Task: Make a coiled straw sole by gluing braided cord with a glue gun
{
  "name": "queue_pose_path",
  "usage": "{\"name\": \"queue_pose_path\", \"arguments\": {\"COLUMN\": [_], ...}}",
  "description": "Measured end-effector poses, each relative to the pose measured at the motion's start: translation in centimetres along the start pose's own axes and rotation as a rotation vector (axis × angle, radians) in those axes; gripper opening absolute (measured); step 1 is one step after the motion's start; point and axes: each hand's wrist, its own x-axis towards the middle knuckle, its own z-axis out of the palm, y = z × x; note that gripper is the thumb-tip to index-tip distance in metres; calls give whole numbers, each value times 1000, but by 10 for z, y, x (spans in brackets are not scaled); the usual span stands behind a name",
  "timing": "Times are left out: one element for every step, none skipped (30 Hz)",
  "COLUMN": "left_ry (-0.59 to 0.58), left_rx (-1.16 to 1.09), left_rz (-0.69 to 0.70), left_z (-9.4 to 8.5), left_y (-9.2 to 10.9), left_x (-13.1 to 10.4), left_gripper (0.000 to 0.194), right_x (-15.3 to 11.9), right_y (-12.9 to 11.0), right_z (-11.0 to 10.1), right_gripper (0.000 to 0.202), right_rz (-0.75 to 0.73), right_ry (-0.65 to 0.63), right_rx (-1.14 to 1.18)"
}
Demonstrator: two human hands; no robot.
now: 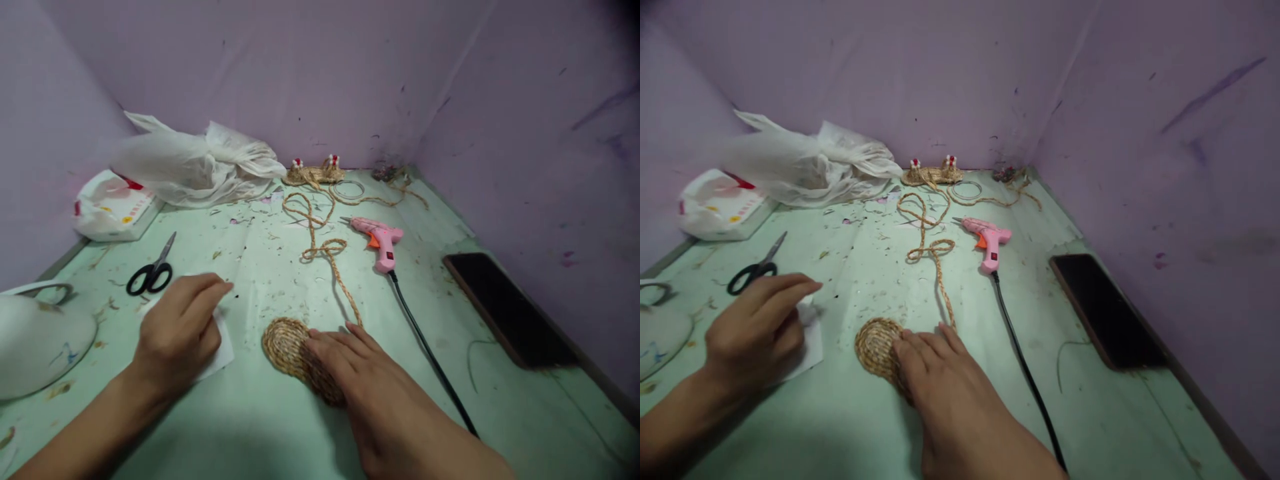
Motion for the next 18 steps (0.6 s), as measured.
{"name": "queue_pose_path", "arguments": {"left_ry": [9,-11,-53,-102,-138,-168,-190,-212,-228,-244,-260,-286,-320,-362,-409,-455,-496,-529], "left_rx": [-92,-168,-223,-261,-288,-308,-324,-342,-363,-391,-424,-464,-511,-561,-612,-667,-727,-795], "left_rz": [8,-8,-44,-87,-124,-155,-191,-227,-261,-292,-322,-354,-391,-440,-508,-587,-669,-745], "left_z": [3,5,6,7,8,9,9,10,11,11,11,11,9,6,2,-3,-9,-15], "left_y": [0,1,2,4,6,8,9,11,11,12,12,12,12,13,15,18,23,29], "left_x": [-2,-2,-2,-1,0,0,0,-1,-2,-3,-3,-2,0,3,6,10,12,13], "left_gripper": [33,33,32,32,31,30,29,28,27,26,25,25,24,24,24,24,26,28], "right_x": [1,2,4,5,7,8,9,10,11,11,11,10,9,9,8,7,6,4], "right_y": [3,6,8,11,13,15,17,18,19,20,21,21,22,22,22,20,18,14], "right_z": [1,1,1,2,2,2,2,2,3,3,3,3,2,1,-1,-3,-5,-6], "right_gripper": [75,75,75,75,75,74,73,71,68,65,62,59,57,54,52,50,48,45], "right_rz": [-4,-6,-5,-4,-5,-14,-29,-52,-74,-93,-104,-109,-110,-112,-108,-102,-91,-82], "right_ry": [-8,-11,-10,-4,3,11,23,41,60,80,100,123,155,193,237,290,351,409], "right_rx": [-6,-14,-24,-36,-48,-57,-61,-60,-54,-45,-30,-15,-2,7,20,44,81,129]}}
